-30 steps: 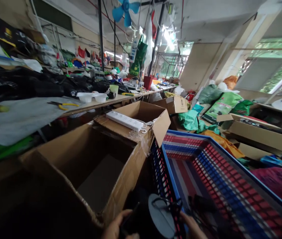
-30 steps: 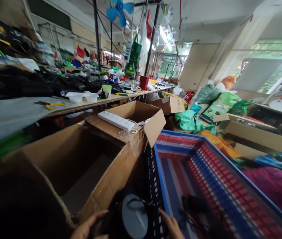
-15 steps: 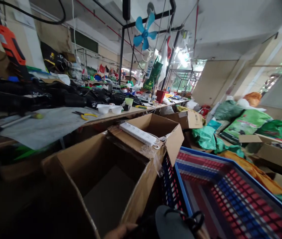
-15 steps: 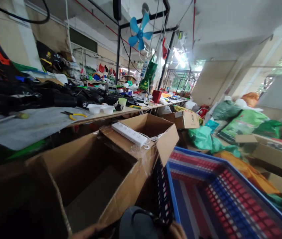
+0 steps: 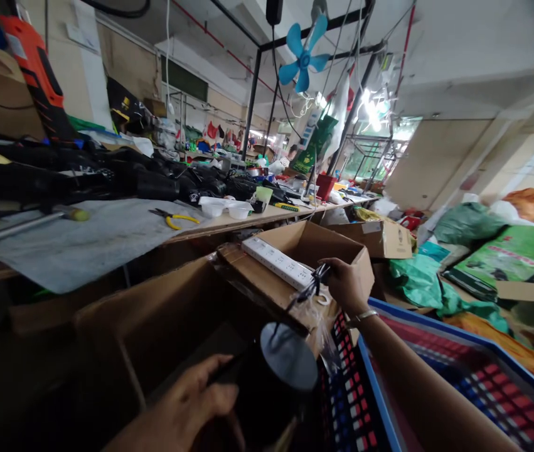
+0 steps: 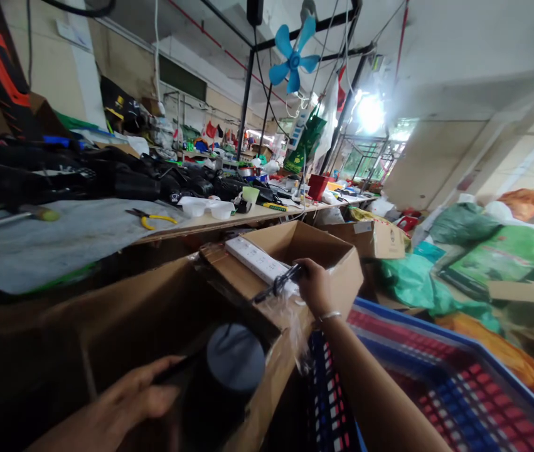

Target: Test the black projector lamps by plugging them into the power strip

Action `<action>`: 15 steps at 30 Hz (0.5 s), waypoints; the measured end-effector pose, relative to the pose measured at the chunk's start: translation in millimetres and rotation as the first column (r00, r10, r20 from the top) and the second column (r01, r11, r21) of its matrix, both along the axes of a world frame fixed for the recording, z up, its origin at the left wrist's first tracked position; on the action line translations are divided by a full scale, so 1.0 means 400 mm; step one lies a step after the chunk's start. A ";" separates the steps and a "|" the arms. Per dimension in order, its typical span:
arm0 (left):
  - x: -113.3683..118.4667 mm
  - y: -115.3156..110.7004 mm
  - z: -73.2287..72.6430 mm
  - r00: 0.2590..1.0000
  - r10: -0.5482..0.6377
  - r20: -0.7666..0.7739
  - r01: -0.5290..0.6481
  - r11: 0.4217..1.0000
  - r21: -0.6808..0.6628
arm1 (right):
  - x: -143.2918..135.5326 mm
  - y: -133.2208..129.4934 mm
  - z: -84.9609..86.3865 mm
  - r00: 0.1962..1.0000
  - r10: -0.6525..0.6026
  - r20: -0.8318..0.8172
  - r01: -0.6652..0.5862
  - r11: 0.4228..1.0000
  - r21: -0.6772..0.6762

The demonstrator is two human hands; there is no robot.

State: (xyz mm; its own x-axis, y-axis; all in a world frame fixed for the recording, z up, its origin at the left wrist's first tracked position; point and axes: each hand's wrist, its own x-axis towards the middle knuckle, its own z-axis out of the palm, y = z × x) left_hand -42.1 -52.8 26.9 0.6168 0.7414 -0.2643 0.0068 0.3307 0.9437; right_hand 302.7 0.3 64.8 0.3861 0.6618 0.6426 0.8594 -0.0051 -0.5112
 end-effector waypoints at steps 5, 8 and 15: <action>0.088 0.110 0.017 0.976 0.030 0.216 -0.022 0.999 -0.040 | 0.031 0.122 -0.024 0.999 -0.042 0.008 0.042 0.998 -0.053; 0.114 0.153 -0.005 0.970 0.034 0.241 -0.025 0.999 -0.040 | 0.048 0.146 -0.026 0.997 -0.034 0.070 0.039 0.997 -0.069; 0.123 0.178 -0.060 0.972 0.115 0.206 -0.077 0.980 -0.183 | 0.061 0.139 -0.036 0.975 0.001 0.224 0.021 0.995 -0.095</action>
